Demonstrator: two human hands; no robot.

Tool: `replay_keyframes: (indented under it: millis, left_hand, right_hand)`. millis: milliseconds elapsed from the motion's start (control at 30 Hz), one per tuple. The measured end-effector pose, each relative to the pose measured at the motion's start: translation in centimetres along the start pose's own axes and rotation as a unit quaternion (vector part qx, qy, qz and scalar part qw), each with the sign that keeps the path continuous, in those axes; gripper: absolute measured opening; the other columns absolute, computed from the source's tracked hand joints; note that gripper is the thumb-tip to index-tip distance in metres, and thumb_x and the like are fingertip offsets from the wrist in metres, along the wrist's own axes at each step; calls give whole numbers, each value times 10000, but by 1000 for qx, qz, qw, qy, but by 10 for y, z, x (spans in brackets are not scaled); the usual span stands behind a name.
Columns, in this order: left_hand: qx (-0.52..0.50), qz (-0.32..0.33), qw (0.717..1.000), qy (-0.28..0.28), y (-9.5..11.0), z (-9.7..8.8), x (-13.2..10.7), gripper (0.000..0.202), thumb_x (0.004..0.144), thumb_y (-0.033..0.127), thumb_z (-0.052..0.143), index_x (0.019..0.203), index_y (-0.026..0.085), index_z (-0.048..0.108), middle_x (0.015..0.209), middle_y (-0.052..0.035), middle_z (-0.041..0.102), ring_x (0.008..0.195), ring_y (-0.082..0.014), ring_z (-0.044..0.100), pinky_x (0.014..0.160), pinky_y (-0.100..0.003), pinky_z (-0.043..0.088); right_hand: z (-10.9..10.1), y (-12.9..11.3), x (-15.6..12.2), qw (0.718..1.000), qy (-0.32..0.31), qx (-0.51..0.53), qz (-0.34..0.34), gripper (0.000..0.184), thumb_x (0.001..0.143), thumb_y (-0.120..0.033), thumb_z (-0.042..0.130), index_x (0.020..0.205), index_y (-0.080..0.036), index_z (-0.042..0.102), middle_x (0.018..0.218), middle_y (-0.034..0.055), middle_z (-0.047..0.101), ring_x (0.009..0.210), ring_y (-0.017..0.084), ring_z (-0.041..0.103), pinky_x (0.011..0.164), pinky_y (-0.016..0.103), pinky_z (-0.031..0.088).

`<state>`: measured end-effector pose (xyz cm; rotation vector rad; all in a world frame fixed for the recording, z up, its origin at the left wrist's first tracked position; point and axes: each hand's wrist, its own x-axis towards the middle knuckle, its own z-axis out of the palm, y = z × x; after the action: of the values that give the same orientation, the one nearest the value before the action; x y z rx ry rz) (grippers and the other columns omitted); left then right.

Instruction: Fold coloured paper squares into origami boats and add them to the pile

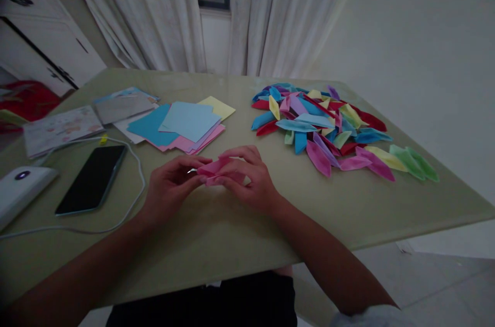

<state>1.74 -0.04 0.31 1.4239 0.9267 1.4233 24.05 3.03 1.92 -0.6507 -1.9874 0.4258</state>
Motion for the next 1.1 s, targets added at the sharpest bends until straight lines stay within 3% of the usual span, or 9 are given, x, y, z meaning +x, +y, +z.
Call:
replay_keyframes:
  millis: [67,167,300,400,533,767,1100]
  left_hand:
    - [16,3,1000,0,1,0,1,119,882,241,877,972,201,810,1157,-97,819,1048,-233,802,853,-352,703]
    - [20,11,1000,-18,0,1,1,136,912,257,850,1044,225,838,1188,-96,811,1095,-232,790,890,-349,691]
    - [15,-15,999,-41,-1,4,0,172,973,318,789,1118,238,835,1107,-80,841,1001,-215,806,899,-345,676]
    - [36,-29,999,-28,-1,4,-1,173,1002,363,750,1062,238,853,1021,-66,861,926,-210,812,851,-327,671]
    - [36,-37,999,2,-2,3,-1,167,931,385,821,964,229,867,907,-52,860,794,-210,800,716,-306,658]
    - [34,-48,998,-7,-2,1,2,98,867,271,858,954,239,889,900,-51,870,812,-221,822,739,-307,668]
    - [7,-71,997,-4,-4,0,3,97,826,244,891,921,261,896,895,-43,873,793,-215,833,736,-293,676]
  right_hand:
    - [0,0,0,1000,5,15,13,45,979,-304,798,988,-263,813,1152,86,776,1058,257,723,956,463,590]
    - [1,-1,-1,999,19,24,26,40,970,-290,809,987,-257,822,1172,95,756,1101,254,723,967,449,598]
    - [1,-1,-2,999,16,19,43,48,957,-293,820,995,-264,828,1270,105,740,1206,281,711,1039,490,585]
    - [2,0,-3,998,2,34,49,62,956,-293,817,1003,-253,823,1286,112,743,1174,276,727,1009,475,609]
    - [2,1,-4,998,2,46,42,58,963,-281,808,1011,-248,815,1245,110,754,1116,256,738,963,445,628]
    - [5,-2,-1,997,-14,70,33,62,962,-251,819,1013,-219,802,1088,99,802,995,224,768,916,399,626]
    - [6,-3,-2,996,-20,83,30,84,966,-201,802,1048,-218,797,1092,101,813,1006,223,776,895,379,624]
